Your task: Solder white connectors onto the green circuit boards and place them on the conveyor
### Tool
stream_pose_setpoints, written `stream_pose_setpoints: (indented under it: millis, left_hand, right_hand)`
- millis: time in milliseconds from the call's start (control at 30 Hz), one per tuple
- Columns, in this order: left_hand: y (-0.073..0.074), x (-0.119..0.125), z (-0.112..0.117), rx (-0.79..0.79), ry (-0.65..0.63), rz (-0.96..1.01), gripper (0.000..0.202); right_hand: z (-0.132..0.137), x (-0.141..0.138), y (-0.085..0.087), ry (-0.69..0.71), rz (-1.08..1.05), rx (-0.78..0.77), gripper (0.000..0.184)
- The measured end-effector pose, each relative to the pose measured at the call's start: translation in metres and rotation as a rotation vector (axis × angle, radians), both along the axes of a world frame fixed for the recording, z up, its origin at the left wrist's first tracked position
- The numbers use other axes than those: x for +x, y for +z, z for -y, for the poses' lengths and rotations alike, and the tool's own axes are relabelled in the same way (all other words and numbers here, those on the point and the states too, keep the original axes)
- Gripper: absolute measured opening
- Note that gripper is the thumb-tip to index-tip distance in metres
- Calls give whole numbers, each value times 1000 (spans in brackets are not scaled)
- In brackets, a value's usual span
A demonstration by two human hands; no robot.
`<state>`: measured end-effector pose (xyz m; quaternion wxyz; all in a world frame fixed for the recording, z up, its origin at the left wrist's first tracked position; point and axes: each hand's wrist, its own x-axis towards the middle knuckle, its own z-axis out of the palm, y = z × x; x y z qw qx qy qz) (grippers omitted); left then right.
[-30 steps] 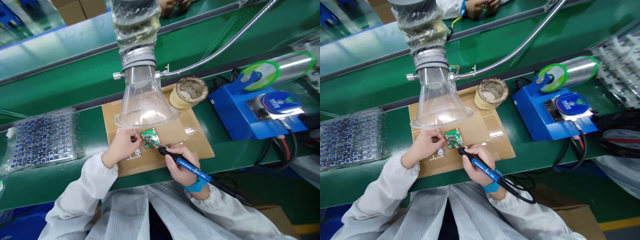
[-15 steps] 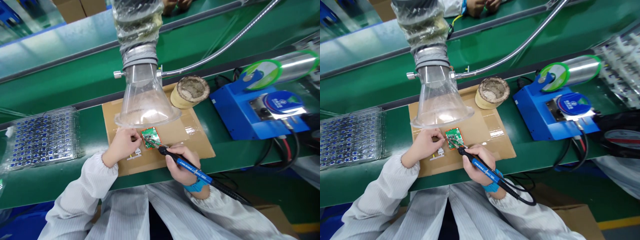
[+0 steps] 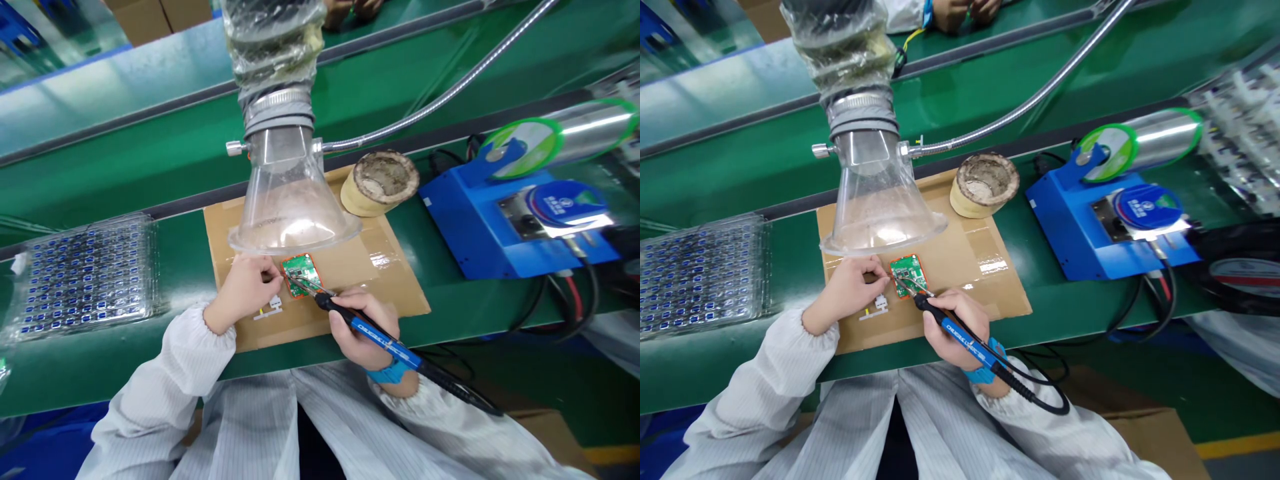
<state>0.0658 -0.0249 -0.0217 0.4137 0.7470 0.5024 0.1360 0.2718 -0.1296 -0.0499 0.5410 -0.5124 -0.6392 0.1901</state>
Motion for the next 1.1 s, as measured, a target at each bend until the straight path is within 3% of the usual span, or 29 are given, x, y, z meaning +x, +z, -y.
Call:
stream_pose_setpoints:
  millis: [567,767,867,1000,1100]
  left_hand:
    - [-2,-1,1,16,5,9,20]
    - [3,0,3,126,-116,-90,11]
    - [5,-3,4,155,-99,-139,13]
    - [17,-26,-9,-138,-7,-41,14]
    - [33,-55,-36,-373,13,7,22]
  right_hand:
    - [8,5,-17,-125,-103,-70,10]
    - [7,5,-23,-143,-218,-78,12]
    - [8,6,-23,-128,-252,-59,14]
    - [10,8,-23,-132,-266,-25,16]
    - [10,9,-21,-133,-251,-9,16]
